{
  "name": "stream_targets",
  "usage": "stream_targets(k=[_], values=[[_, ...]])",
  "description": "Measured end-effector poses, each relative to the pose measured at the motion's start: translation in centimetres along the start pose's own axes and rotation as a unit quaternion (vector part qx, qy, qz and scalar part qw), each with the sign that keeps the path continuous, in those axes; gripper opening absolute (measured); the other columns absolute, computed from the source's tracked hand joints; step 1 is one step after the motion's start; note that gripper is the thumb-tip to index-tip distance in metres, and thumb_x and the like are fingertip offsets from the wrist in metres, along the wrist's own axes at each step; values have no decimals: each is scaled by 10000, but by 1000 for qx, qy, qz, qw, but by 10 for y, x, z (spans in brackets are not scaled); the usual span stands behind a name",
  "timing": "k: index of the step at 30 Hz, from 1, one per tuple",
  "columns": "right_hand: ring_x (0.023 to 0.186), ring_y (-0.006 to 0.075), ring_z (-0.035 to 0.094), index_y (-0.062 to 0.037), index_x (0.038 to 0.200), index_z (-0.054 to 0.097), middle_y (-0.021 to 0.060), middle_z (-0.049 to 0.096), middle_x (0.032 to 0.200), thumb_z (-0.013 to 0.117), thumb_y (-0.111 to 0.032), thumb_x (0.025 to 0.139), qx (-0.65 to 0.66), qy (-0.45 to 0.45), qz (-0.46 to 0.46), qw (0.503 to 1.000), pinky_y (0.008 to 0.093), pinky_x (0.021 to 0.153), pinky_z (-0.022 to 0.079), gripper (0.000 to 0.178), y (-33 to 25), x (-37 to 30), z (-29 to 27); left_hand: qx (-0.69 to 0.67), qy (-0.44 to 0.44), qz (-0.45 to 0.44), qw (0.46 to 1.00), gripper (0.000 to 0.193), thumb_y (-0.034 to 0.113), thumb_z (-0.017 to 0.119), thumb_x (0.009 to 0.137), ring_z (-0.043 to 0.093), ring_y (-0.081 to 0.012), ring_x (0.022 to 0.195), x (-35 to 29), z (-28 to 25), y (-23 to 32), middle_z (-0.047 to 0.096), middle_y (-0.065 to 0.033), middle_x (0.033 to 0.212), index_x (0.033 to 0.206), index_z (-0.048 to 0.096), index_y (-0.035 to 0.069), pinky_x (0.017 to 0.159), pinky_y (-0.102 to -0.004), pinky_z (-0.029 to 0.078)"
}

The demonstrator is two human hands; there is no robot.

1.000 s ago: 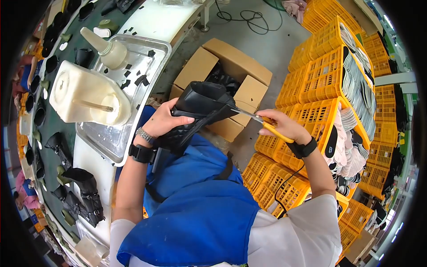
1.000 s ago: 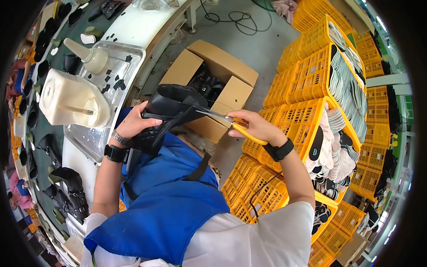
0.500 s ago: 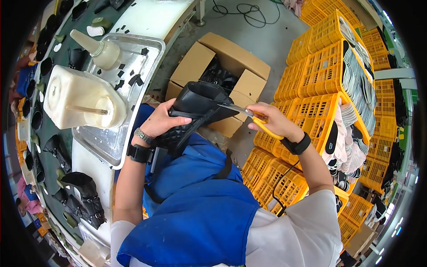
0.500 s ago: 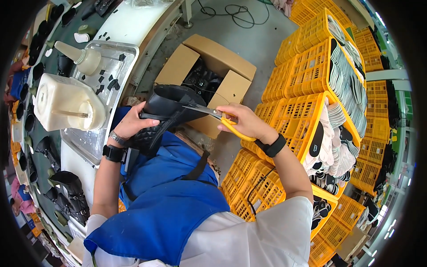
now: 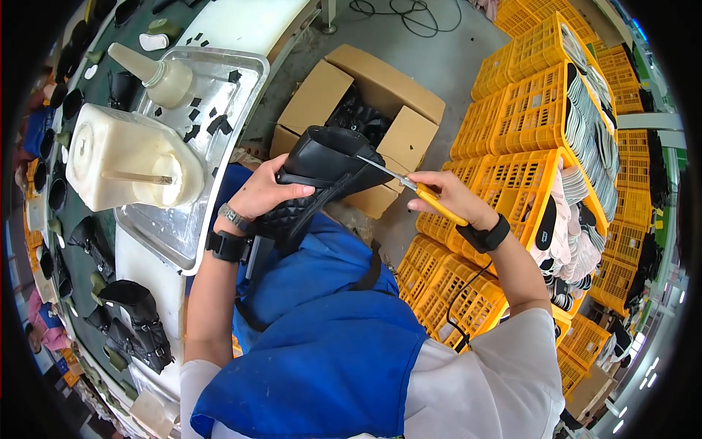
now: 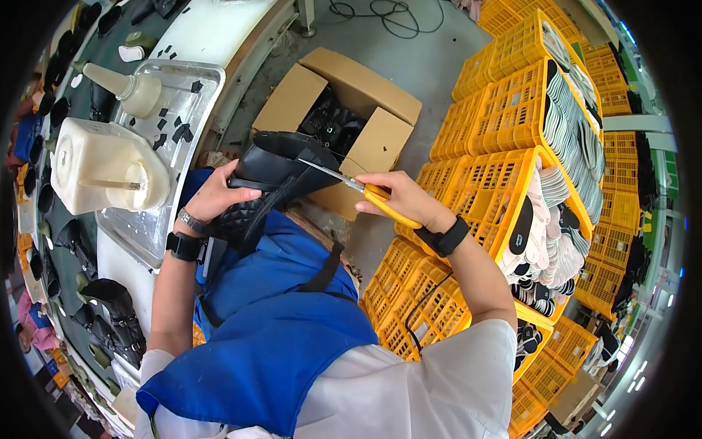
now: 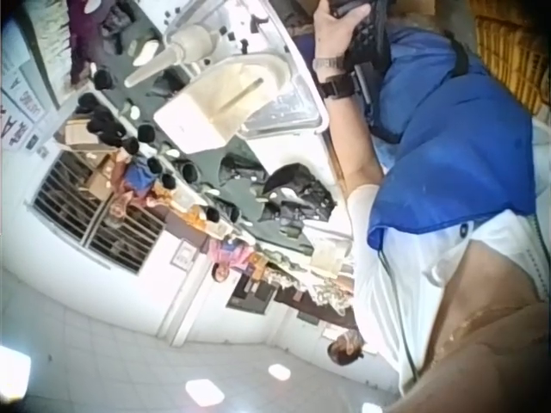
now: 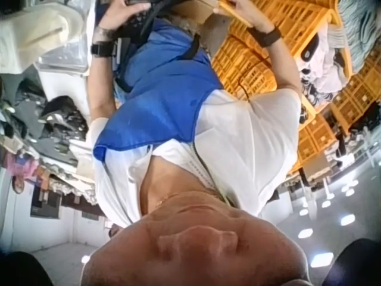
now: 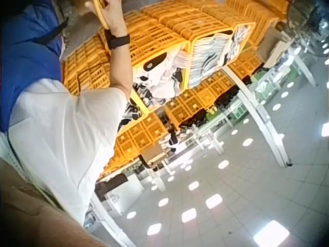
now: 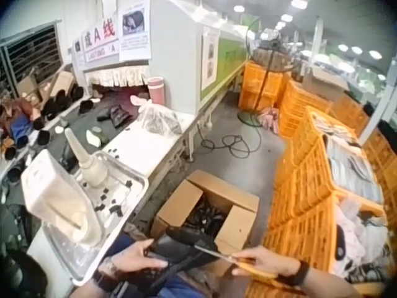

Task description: Trim and apply adhesive to boot components on an assembly line.

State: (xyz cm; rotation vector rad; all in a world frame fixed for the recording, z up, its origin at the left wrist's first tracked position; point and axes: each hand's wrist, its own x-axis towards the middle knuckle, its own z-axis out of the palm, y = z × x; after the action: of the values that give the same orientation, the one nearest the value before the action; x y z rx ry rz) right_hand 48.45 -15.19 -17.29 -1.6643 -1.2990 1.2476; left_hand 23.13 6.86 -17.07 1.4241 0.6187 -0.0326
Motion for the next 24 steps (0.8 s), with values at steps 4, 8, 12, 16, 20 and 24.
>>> stream_targets(k=[4, 8, 12, 16, 20, 24], values=[[728, 139, 523, -5, 1103, 543, 85, 580, 802, 733, -221, 726, -10, -20, 2, 1000, 249, 710, 437, 474, 5, 0, -8, -3, -2, -2, 1000, 449, 164, 726, 708, 548, -89, 864, 3, 3, 3, 615, -51, 957, 1074, 542, -18, 808, -240, 437], [752, 125, 517, -5, 1122, 536, 74, 581, 829, 732, -215, 729, -10, -11, -3, 1000, 245, 729, 434, 486, 4, 2, -7, 6, -13, -5, 1000, 447, 161, 723, 712, 547, -90, 867, 5, 3, 8, 612, -52, 960, 1077, 539, -20, 803, -238, 440], [775, 101, 493, -9, 1140, 528, 48, 577, 865, 733, -188, 729, 13, -19, 17, 1000, 239, 745, 427, 493, -2, 6, -7, 10, -12, -5, 1000, 461, 163, 724, 714, 549, -92, 861, 7, 5, 11, 609, -51, 958, 1089, 530, -19, 795, -237, 443], [757, 97, 487, -2, 1127, 534, 46, 578, 842, 737, -178, 724, 3, -23, 15, 1000, 237, 729, 427, 485, -1, 7, -10, 5, -28, -24, 999, 485, 157, 712, 716, 524, -95, 922, 11, 3, 9, 579, -56, 1031, 1116, 505, -22, 844, -242, 418], [731, 94, 484, 5, 1104, 547, 47, 576, 802, 736, -191, 725, 13, -26, 28, 999, 237, 700, 428, 466, 11, 7, -15, 22, -22, -21, 999, 491, 172, 725, 709, 540, -97, 882, 19, -1, 6, 596, -57, 989, 1108, 514, -22, 815, -243, 433], [692, 91, 468, 7, 1089, 555, 36, 549, 751, 728, -212, 733, -7, -3, 34, 999, 231, 668, 422, 452, 19, 9, -18, 44, -14, -12, 999, 497, 199, 744, 694, 557, -100, 844, 26, -5, 6, 614, -58, 949, 1089, 533, -16, 789, -244, 448]])
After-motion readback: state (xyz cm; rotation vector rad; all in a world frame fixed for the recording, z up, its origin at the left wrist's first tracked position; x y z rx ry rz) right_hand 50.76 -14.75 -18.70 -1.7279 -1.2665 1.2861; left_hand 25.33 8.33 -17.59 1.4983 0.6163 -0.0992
